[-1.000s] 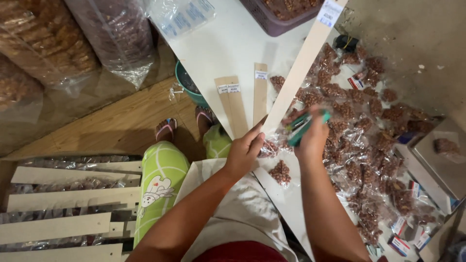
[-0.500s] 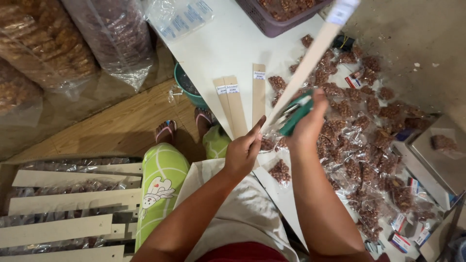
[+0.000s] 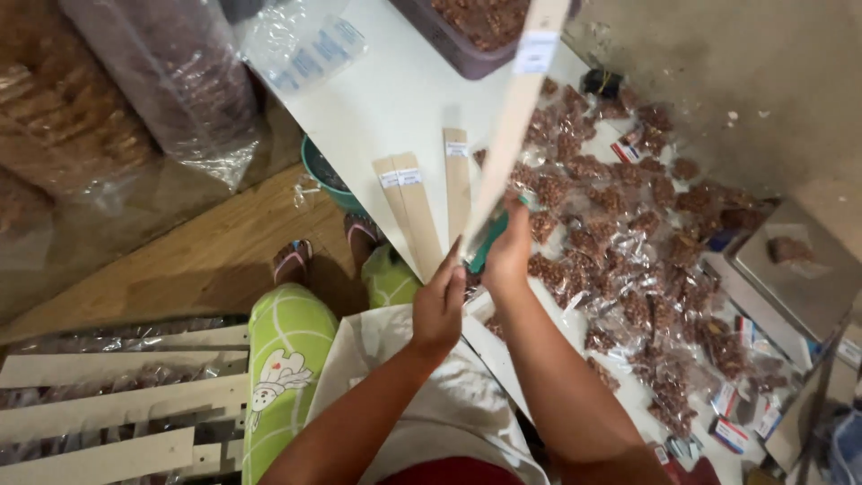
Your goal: Stapling small plastic bags of nuts onto cardboard display strips for retail display.
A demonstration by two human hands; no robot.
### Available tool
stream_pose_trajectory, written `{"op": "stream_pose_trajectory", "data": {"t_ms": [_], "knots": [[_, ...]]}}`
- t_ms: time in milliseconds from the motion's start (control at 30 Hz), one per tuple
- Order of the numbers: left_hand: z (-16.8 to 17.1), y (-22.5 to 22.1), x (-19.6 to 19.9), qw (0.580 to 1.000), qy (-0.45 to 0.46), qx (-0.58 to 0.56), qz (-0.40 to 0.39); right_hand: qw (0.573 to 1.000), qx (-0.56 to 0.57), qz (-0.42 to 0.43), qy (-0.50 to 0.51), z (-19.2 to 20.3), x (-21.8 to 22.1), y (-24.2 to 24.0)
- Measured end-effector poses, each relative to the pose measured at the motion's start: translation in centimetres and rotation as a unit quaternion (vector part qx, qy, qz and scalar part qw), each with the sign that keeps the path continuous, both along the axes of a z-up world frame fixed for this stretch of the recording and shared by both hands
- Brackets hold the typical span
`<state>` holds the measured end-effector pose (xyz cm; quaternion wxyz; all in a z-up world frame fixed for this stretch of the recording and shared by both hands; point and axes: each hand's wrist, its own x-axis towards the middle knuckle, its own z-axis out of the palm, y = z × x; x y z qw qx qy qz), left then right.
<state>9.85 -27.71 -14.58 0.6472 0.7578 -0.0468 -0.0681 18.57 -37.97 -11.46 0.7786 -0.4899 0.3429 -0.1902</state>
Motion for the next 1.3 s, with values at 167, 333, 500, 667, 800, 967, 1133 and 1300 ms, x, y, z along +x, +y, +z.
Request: {"op": "stream_pose_trajectory", "data": {"t_ms": [167,333,500,667,800,967,1133,1300], "knots": [[-9.6,0.9,0.9,0.984,0.131,-0.101,0.059,0.872,-0.37,0.185,0.262,-3.6,-3.3,-9.5],[-16.2,3.0,1.2,0.973,0.215,-0.079,0.041,0.672,-0.529,0.308,0.417,-9.9,-5.0,-18.8],[-13.0,2.8,2.5,0.976,0.188,-0.109,0.001,0.682,-0.606,0.31,0.269,-5.8,-7.4,-17.8],[-10.5,2.1,2.7,0.971,0.173,-0.163,-0.036,0.723,-0.475,0.475,0.161,3.5,-9.5,-9.2],[-9.9,1.2,2.1,0.949,0.186,-0.252,-0.021,0.789,-0.426,0.436,0.084,-1.1,-7.8,-6.8],[-9.9,-0.1,2.0,0.968,0.104,-0.228,-0.005,0.857,-0.371,0.348,0.08,-3.6,-6.6,-6.8],[-5.2,0.4,1.5,0.981,0.024,-0.188,-0.03,0.863,-0.374,0.334,0.057,-3.5,-6.6,-7.9],[1.6,1.8,1.0,0.989,-0.009,-0.139,-0.048,0.997,-0.054,0.011,-0.05,-0.5,-4.3,-4.6]]}}
